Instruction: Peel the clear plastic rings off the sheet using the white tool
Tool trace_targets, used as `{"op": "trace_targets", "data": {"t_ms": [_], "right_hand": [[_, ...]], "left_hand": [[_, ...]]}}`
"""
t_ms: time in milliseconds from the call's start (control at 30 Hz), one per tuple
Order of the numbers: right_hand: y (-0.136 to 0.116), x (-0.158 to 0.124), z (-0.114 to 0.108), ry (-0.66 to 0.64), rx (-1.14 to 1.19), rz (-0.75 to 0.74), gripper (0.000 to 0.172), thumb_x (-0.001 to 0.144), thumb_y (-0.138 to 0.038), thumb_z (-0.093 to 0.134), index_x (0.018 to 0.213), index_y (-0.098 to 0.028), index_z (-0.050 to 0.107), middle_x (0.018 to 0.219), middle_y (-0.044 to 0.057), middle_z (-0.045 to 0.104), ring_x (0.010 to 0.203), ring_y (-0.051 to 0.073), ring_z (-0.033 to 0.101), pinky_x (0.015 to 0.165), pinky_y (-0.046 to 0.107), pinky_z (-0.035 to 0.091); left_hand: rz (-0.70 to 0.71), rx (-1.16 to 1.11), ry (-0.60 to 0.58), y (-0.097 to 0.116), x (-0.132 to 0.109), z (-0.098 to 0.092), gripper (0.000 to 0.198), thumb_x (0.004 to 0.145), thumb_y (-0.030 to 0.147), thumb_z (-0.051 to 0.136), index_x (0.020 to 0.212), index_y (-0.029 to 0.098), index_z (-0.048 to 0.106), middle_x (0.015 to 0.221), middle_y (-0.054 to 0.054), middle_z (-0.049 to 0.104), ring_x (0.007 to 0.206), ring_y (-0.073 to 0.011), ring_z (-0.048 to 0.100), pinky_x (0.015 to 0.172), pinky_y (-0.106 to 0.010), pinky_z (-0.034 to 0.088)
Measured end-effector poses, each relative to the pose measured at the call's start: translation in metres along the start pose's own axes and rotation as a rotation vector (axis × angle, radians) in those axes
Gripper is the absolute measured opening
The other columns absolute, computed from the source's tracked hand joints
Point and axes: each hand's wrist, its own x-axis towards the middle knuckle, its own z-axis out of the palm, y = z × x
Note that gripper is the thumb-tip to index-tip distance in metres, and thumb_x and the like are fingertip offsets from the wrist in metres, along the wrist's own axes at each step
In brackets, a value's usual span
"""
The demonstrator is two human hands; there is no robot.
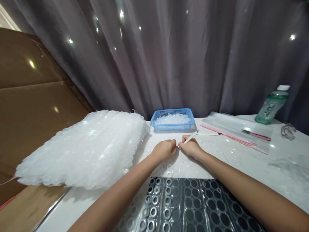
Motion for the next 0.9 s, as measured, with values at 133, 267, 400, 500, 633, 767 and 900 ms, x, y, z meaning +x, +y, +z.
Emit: {"op": "trace_targets", "data": {"t_ms": [133, 267, 400, 500, 633, 767, 900], "right_hand": [[-0.003, -0.002, -0.002, 0.001, -0.031, -0.032, 0.015, 0.062, -0.023, 0.05, 0.055, -0.02, 0.037, 0.048, -0.005, 0.041, 0.05, 0.01, 0.038, 0.046, 0.021, 0.025], [-0.004, -0.002, -0.002, 0.012, -0.053, -0.06, 0.017, 0.061, -0.021, 0.05, 0.053, -0.02, 0.036, 0.049, -0.005, 0.04, 0.053, 0.01, 0.038, 0.048, 0.021, 0.026], [-0.006, -0.003, -0.003, 0.021, -0.069, -0.06, 0.018, 0.061, -0.02, 0.051, 0.052, -0.02, 0.035, 0.049, -0.005, 0.039, 0.053, 0.01, 0.036, 0.049, 0.021, 0.025], [-0.007, -0.003, -0.004, 0.028, -0.068, -0.049, 0.019, 0.06, -0.02, 0.051, 0.052, -0.02, 0.035, 0.048, -0.005, 0.038, 0.052, 0.01, 0.035, 0.048, 0.021, 0.024], [-0.005, -0.003, -0.004, 0.019, -0.025, -0.035, 0.018, 0.059, -0.02, 0.052, 0.052, -0.02, 0.035, 0.047, -0.005, 0.038, 0.051, 0.01, 0.037, 0.047, 0.021, 0.025], [0.0, -0.003, -0.004, -0.018, 0.071, 0.015, 0.012, 0.063, -0.023, 0.047, 0.058, -0.021, 0.036, 0.044, -0.006, 0.043, 0.041, 0.009, 0.038, 0.041, 0.02, 0.026], [0.003, -0.004, -0.003, -0.049, 0.144, 0.038, 0.009, 0.066, -0.024, 0.043, 0.063, -0.022, 0.035, 0.044, -0.006, 0.047, 0.033, 0.008, 0.037, 0.036, 0.02, 0.025]], "left_hand": [[0.04, 0.021, -0.015, 0.004, 0.001, 0.006, 0.033, 0.087, 0.03, 0.033, 0.08, 0.014, 0.06, 0.081, -0.01, 0.06, 0.069, -0.0213, 0.059, 0.062, -0.03, 0.041], [0.032, -0.005, -0.021, 0.004, 0.002, 0.011, 0.028, 0.084, 0.027, 0.038, 0.082, 0.012, 0.062, 0.083, -0.013, 0.06, 0.07, -0.0228, 0.059, 0.065, -0.033, 0.042], [-0.019, -0.1, 0.014, -0.004, 0.007, 0.009, 0.025, 0.083, 0.026, 0.04, 0.08, 0.013, 0.061, 0.083, -0.01, 0.061, 0.074, -0.0206, 0.058, 0.067, -0.03, 0.041], [-0.078, -0.198, 0.048, -0.011, 0.011, 0.007, 0.029, 0.085, 0.027, 0.036, 0.078, 0.014, 0.06, 0.078, -0.007, 0.062, 0.073, -0.0173, 0.057, 0.066, -0.026, 0.04], [-0.118, -0.296, 0.041, -0.015, 0.012, 0.006, 0.034, 0.086, 0.03, 0.032, 0.081, 0.013, 0.061, 0.073, -0.004, 0.063, 0.066, -0.0148, 0.056, 0.059, -0.024, 0.038], [-0.056, -0.316, -0.007, -0.011, 0.011, 0.004, 0.025, 0.08, 0.027, 0.043, 0.078, 0.014, 0.064, 0.075, -0.003, 0.065, 0.068, -0.0148, 0.057, 0.061, -0.023, 0.038], [-0.017, -0.29, -0.02, -0.01, 0.012, 0.004, 0.024, 0.078, 0.025, 0.044, 0.077, 0.014, 0.066, 0.076, -0.005, 0.066, 0.069, -0.016, 0.056, 0.063, -0.024, 0.037]]}}
